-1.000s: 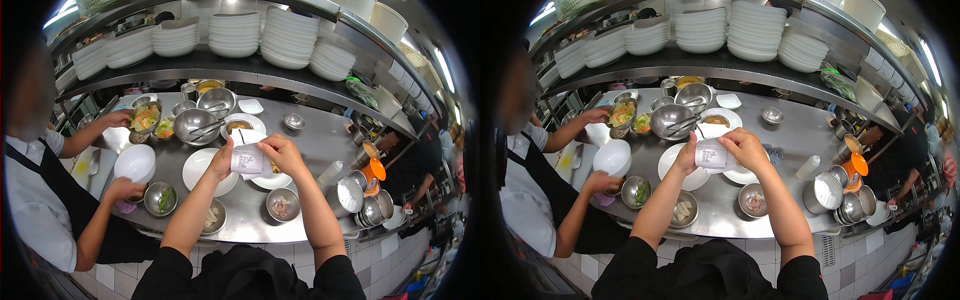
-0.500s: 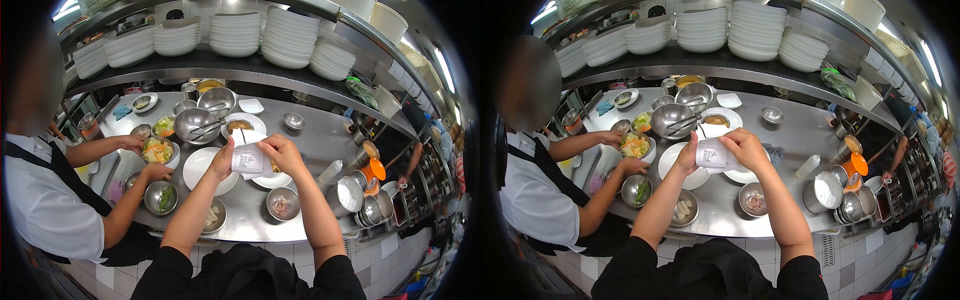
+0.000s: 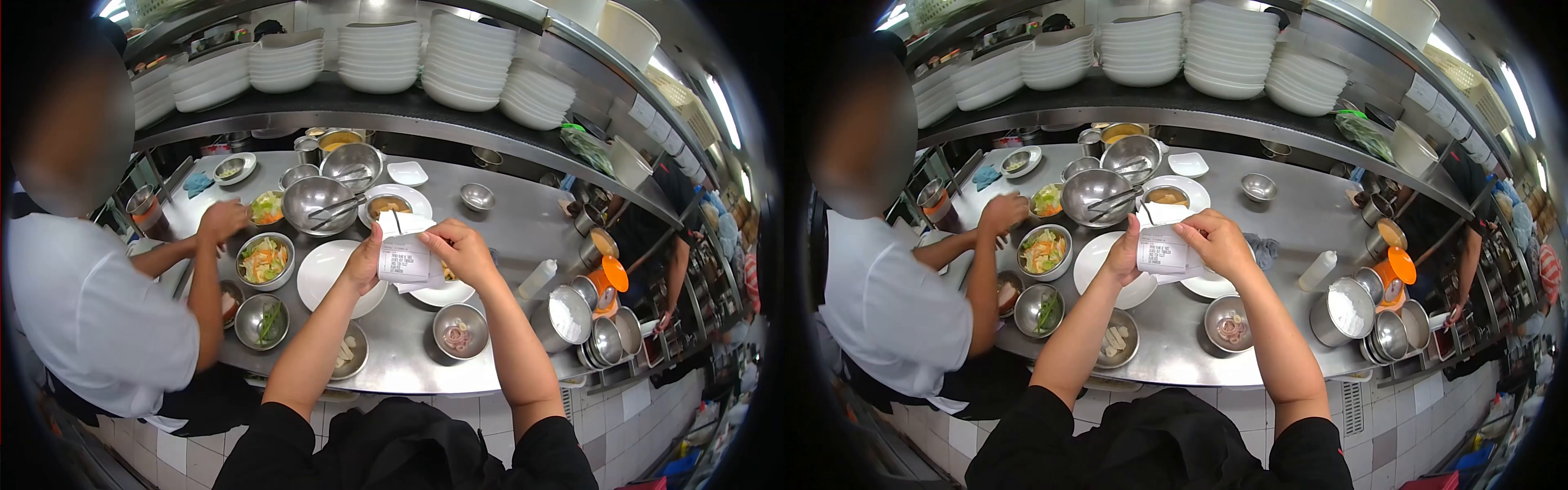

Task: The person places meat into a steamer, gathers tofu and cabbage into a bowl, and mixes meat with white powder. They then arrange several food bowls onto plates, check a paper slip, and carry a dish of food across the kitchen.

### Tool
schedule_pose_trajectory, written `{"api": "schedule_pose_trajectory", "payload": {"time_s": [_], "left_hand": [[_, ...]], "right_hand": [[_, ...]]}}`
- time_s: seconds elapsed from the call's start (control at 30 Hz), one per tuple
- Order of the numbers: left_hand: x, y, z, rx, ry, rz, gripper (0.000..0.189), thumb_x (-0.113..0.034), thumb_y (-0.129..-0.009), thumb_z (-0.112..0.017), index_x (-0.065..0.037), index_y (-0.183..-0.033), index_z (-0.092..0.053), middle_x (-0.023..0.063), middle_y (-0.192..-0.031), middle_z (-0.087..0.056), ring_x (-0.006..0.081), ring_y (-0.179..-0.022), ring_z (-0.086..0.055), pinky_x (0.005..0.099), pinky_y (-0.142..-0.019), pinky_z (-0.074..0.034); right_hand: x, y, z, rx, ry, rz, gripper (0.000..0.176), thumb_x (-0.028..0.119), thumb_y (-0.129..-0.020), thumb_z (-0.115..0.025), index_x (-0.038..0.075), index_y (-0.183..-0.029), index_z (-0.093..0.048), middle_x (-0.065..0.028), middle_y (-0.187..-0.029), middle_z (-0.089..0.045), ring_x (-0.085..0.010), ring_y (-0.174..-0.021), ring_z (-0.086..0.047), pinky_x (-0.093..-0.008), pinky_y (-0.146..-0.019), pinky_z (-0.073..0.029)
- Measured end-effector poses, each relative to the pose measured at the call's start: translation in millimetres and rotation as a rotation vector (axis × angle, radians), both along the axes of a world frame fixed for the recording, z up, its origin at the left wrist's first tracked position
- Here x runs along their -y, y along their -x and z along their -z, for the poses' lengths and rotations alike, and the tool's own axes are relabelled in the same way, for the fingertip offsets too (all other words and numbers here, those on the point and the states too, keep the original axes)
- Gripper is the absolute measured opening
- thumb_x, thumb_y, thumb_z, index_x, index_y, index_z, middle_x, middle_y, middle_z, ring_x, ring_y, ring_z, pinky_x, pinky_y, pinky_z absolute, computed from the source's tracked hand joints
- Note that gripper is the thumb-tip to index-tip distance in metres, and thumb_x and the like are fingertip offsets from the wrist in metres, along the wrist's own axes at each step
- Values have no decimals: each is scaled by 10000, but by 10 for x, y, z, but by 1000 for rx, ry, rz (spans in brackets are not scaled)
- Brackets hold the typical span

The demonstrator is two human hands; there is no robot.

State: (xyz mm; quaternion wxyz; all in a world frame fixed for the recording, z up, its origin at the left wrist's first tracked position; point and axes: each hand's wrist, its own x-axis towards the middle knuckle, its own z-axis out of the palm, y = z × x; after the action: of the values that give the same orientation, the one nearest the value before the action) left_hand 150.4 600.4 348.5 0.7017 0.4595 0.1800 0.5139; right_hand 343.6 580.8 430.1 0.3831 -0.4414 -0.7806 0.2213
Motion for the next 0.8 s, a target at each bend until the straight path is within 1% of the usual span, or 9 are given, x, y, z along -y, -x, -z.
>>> {"api": "schedule_pose_trajectory", "payload": {"time_s": [0.1, 0.17, 0.2, 0.27, 0.37, 0.4, 0.47, 0.8], "left_hand": [[-2, -27, -8, -5, -4, 7, 808, -674, -840, -390, -26, -1322, -396, 110, -1240, -530, 202, -1134, -530, 335, -933, -447], [4, -47, -19, -7, -5, 19, 816, -677, -839, -387, -18, -1320, -394, 114, -1233, -535, 203, -1132, -533, 336, -933, -447], [8, -56, -24, -7, -6, 20, 816, -677, -839, -387, -18, -1320, -394, 114, -1233, -535, 203, -1132, -533, 336, -933, -447], [15, -71, -28, -12, -2, 18, 820, -681, -837, -386, -17, -1318, -394, 115, -1228, -540, 204, -1129, -536, 338, -935, -445], [5, -90, -11, -14, 6, 23, 821, -683, -836, -385, -19, -1319, -395, 115, -1230, -538, 204, -1131, -535, 338, -930, -450], [-7, -98, 5, -13, 7, 23, 821, -683, -836, -385, -19, -1319, -395, 115, -1230, -538, 204, -1131, -535, 338, -930, -450], [-32, -110, 32, -11, -10, 26, 823, -683, -837, -387, -20, -1324, -390, 117, -1233, -534, 204, -1134, -532, 336, -926, -454], [-68, -132, 94, -41, 27, 3, 825, -677, -840, -395, -19, -1338, -376, 122, -1258, -515, 207, -1141, -523, 336, -937, -445]], "right_hand": [[25, -26, -10, -5, -1, 5, 240, 259, -857, -647, 24, -887, -689, -46, -813, -607, -142, -746, -572, -282, -673, -455], [30, -46, -1, -19, -22, 6, 242, 275, -842, -651, 45, -906, -690, -73, -808, -610, -186, -716, -587, -304, -656, -475], [33, -53, -3, -19, -23, 7, 242, 275, -842, -651, 45, -906, -690, -73, -808, -610, -186, -716, -587, -304, -656, -475], [42, -65, -7, -28, 6, 11, 225, 244, -857, -645, 26, -900, -685, -41, -820, -604, -134, -742, -568, -272, -682, -459], [74, -81, -35, -20, 8, 14, 218, 238, -854, -647, 28, -902, -684, -43, -827, -605, -133, -745, -568, -272, -688, -461], [62, -94, -12, -20, 9, 13, 218, 238, -854, -647, 28, -902, -684, -43, -827, -605, -133, -745, -568, -272, -688, -461], [25, -119, 52, -16, -39, 6, 235, 266, -838, -651, 41, -899, -685, -78, -810, -610, -187, -711, -586, -302, -653, -475], [-53, -164, 147, -42, -15, -7, 227, 267, -843, -645, 53, -906, -687, -72, -807, -608, -181, -700, -577, -300, -647, -471]]}}
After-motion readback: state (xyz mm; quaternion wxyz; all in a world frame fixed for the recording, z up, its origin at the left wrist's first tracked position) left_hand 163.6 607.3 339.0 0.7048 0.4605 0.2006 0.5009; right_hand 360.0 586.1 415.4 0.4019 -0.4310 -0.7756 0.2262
